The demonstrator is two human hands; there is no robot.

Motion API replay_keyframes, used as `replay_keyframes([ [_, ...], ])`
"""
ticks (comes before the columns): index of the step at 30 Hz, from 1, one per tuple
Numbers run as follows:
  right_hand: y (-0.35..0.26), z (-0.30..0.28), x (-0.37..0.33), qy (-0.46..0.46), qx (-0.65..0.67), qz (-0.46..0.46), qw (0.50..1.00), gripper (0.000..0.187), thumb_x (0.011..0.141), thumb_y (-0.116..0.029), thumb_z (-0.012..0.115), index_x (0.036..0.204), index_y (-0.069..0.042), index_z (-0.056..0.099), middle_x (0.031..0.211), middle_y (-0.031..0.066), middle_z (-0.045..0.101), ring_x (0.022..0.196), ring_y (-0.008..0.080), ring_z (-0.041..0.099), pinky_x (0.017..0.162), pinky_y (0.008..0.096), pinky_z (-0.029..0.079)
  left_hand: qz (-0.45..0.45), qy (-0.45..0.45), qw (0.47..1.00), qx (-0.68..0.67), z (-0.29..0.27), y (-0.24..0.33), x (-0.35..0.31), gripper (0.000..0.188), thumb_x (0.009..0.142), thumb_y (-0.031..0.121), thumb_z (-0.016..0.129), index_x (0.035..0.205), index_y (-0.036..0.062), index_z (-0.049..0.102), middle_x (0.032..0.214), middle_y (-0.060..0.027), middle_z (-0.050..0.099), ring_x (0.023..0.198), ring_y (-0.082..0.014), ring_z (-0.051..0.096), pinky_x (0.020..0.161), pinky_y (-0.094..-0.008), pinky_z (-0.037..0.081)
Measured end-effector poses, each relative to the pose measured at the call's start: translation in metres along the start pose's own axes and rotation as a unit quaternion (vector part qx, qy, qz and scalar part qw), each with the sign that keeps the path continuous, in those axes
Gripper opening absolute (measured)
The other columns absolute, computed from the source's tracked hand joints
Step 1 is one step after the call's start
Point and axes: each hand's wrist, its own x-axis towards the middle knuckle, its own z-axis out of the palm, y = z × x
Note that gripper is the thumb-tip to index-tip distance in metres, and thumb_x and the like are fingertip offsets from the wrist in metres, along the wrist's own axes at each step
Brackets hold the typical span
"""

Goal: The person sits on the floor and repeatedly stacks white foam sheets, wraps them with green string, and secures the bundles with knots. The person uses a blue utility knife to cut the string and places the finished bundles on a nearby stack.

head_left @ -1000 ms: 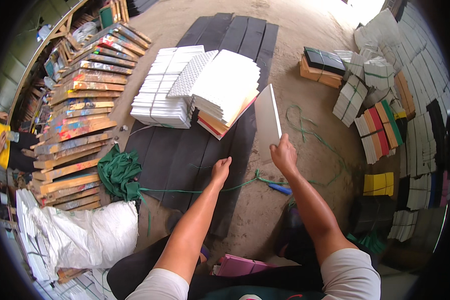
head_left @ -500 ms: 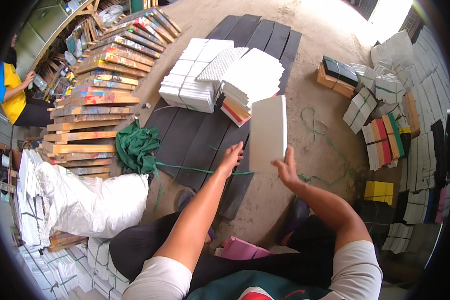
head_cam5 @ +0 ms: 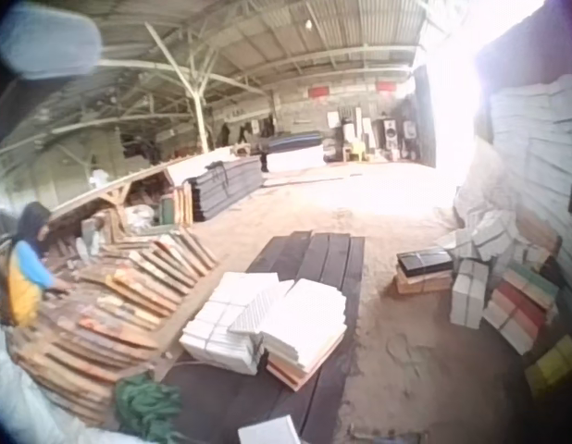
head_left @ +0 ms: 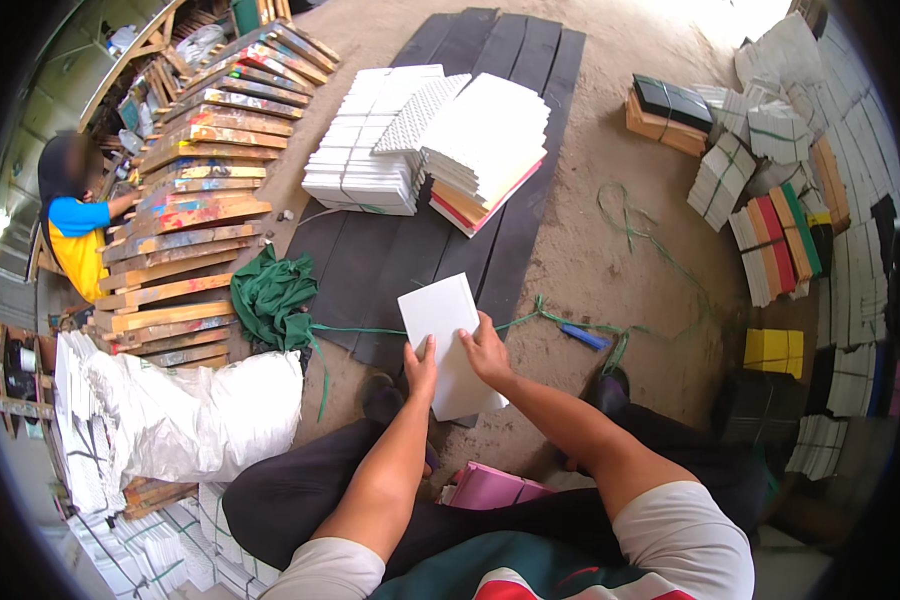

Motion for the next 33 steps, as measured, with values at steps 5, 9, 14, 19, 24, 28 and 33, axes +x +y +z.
replay_keyframes([
  [5,0.022,0.005,0.005,0.001,0.019,0.014,1.0,0.061,0.106,-0.043,0.055,0.153,-0.008,0.036,0.144,0.0282,0.056,0.134,0.0438,0.056,0.11,0.0504,0.043,0.005,-0.073,0.997,-0.024,-0.001,-0.003,0.001,0.071,0.094,0.045,0.077,0.139,-0.0051,0.054,0.128,-0.0253,0.067,0.119,-0.0381,0.065,0.1,-0.0454,0.05],
  [9,0.045,0.006,0.028,0.072,0.03,-0.049,0.996,0.06,0.107,-0.039,0.056,0.152,-0.005,0.037,0.143,0.0286,0.054,0.131,0.0452,0.056,0.11,0.0504,0.043,0.064,-0.016,0.99,0.121,0.023,0.019,0.007,0.076,0.092,0.045,0.078,0.14,-0.0077,0.052,0.13,-0.0292,0.065,0.122,-0.0435,0.063,0.104,-0.0469,0.049],
  [14,0.03,0.004,0.049,0.078,-0.021,-0.028,0.996,0.061,0.106,-0.038,0.058,0.152,-0.003,0.04,0.135,0.0262,0.047,0.125,0.0465,0.056,0.107,0.0513,0.046,0.094,0.015,0.973,0.209,0.035,0.013,0.029,0.087,0.091,0.049,0.077,0.146,-0.0109,0.045,0.142,-0.032,0.054,0.133,-0.0449,0.054,0.111,-0.0489,0.045],
  [19,0.025,0.019,0.055,0.097,-0.059,0.005,0.994,0.066,0.104,-0.037,0.062,0.155,-0.001,0.039,0.132,0.0266,0.046,0.127,0.0469,0.052,0.105,0.0511,0.047,0.075,0.025,0.959,0.272,0.037,0.005,0.038,0.086,0.091,0.049,0.077,0.148,-0.0063,0.045,0.138,-0.0276,0.055,0.132,-0.0432,0.053,0.109,-0.0501,0.046],
  [24,0.037,0.035,0.057,0.161,-0.128,-0.017,0.979,0.066,0.103,-0.035,0.064,0.153,0.001,0.042,0.128,0.0249,0.05,0.117,0.0439,0.055,0.1,0.0523,0.047,0.069,0.033,0.956,0.285,0.047,-0.009,0.04,0.084,0.09,0.049,0.077,0.148,-0.0041,0.046,0.138,-0.0264,0.055,0.129,-0.0437,0.054,0.107,-0.0513,0.046],
  [28,0.035,0.037,0.059,0.175,-0.195,-0.021,0.965,0.063,0.101,-0.033,0.066,0.151,-0.001,0.046,0.125,0.0218,0.053,0.115,0.0408,0.056,0.098,0.0496,0.046,0.076,0.042,0.948,0.305,0.049,-0.014,0.043,0.083,0.09,0.048,0.077,0.147,-0.0028,0.047,0.135,-0.0255,0.056,0.126,-0.0441,0.055,0.105,-0.0519,0.047],
  [33,0.036,0.032,0.059,0.181,-0.278,-0.019,0.943,0.064,0.097,-0.035,0.071,0.149,-0.005,0.05,0.127,0.0183,0.055,0.119,0.0376,0.054,0.102,0.0484,0.043,0.069,0.046,0.914,0.397,0.049,0.003,0.033,0.083,0.088,0.05,0.078,0.149,0.0029,0.047,0.136,-0.021,0.053,0.127,-0.0409,0.052,0.105,-0.0506,0.046],
])
